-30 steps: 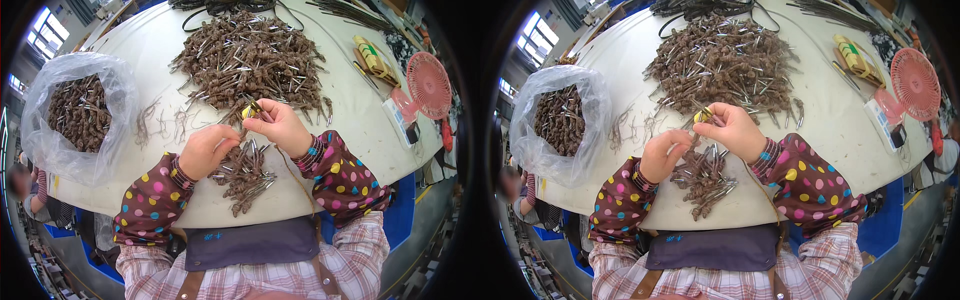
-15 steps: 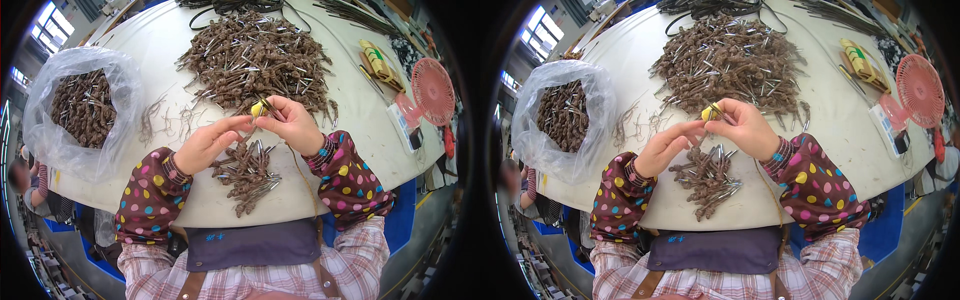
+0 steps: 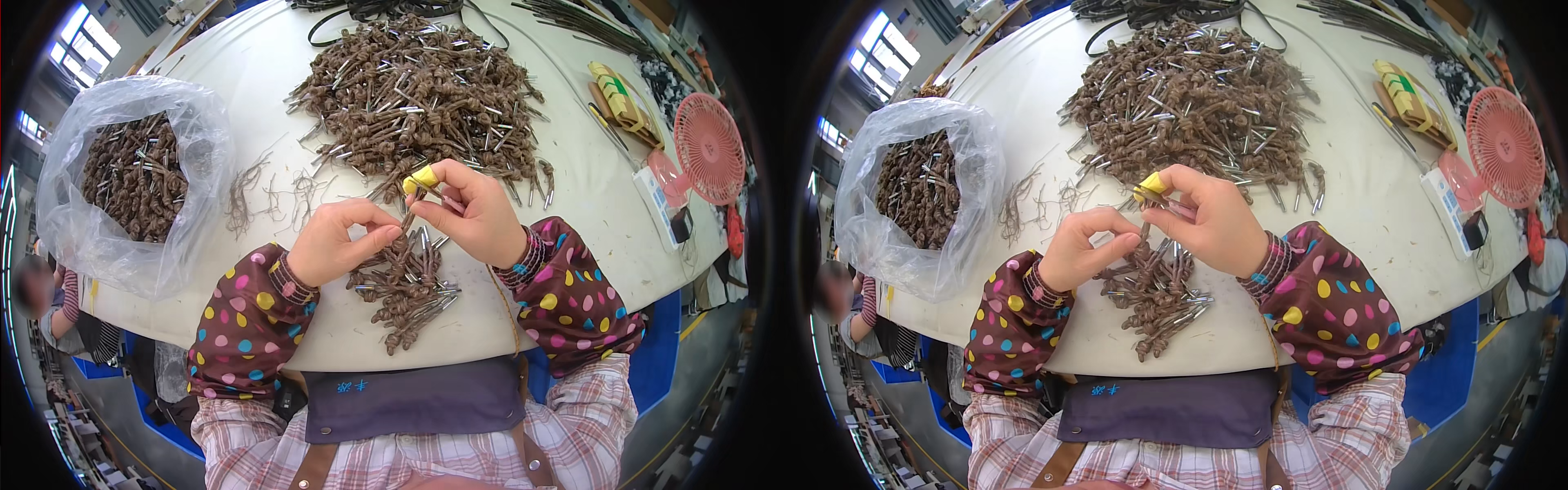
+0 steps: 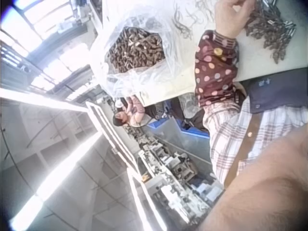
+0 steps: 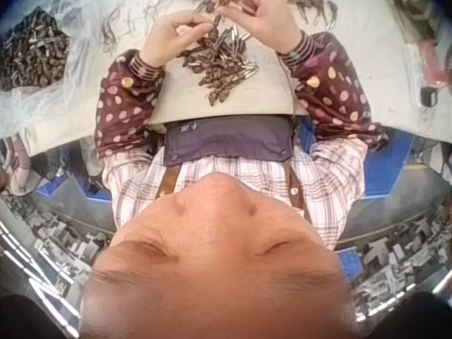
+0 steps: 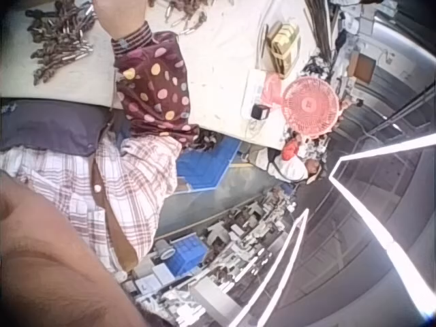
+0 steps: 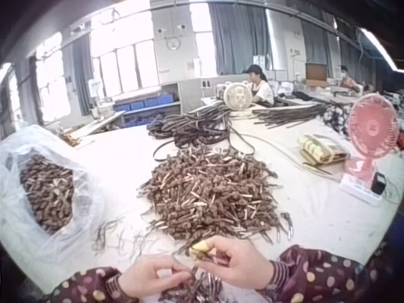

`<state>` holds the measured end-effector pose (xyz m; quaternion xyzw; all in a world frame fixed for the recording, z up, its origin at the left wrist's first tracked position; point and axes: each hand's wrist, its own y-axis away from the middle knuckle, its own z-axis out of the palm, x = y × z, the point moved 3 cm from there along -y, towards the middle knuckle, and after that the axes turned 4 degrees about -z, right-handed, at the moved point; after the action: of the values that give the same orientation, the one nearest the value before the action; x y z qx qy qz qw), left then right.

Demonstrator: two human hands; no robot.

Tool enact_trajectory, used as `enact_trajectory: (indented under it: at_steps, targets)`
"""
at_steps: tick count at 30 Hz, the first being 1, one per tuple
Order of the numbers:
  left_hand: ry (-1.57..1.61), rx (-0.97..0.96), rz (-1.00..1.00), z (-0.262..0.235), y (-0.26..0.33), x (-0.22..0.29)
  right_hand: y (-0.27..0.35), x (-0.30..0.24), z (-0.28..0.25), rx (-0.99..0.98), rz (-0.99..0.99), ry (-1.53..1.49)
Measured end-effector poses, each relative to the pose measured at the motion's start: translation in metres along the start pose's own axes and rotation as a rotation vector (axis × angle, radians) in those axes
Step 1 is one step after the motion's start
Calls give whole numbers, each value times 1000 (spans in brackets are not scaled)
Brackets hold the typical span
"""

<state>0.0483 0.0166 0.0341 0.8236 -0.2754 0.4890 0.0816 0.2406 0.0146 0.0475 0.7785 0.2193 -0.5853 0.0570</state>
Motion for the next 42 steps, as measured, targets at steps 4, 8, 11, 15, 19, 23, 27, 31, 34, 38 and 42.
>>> enact_trajectory:
  at_steps: [4, 8, 11, 15, 19, 23, 27, 31, 34, 38, 42]
  targets:
    - [-97, 82, 3, 6, -1, 7, 3, 0, 6, 147, -268, 113]
    - [-476, 260, 275, 6, 2, 17, 4, -6, 4, 205, -273, 178]
    - [-241, 285, 94, 4, 0, 6, 3, -4, 1, 221, -227, 60]
    - [351, 256, -335, -14, -9, -33, -5, 12, -7, 218, -187, -226]
    - [103, 363, -169, -23, -6, -25, -10, 8, -12, 165, -154, -280]
    - [-10, 80, 25, -6, -2, 12, -9, 14, -11, 106, -109, -293]
    - [-119, -64, 106, 2, -2, 7, -10, 15, -9, 90, -118, -284]
    - [-335, -46, 139, 0, -2, 9, -11, 18, -10, 107, -129, -275]
    - [-382, -2, 125, -4, -3, 8, -13, 22, -12, 106, -138, -295]
    - [-395, 112, 272, -7, -2, 5, -15, 24, -13, 71, -119, -322]
    - [-410, 230, 424, -5, -3, 11, -15, 32, -14, 28, -92, -352]
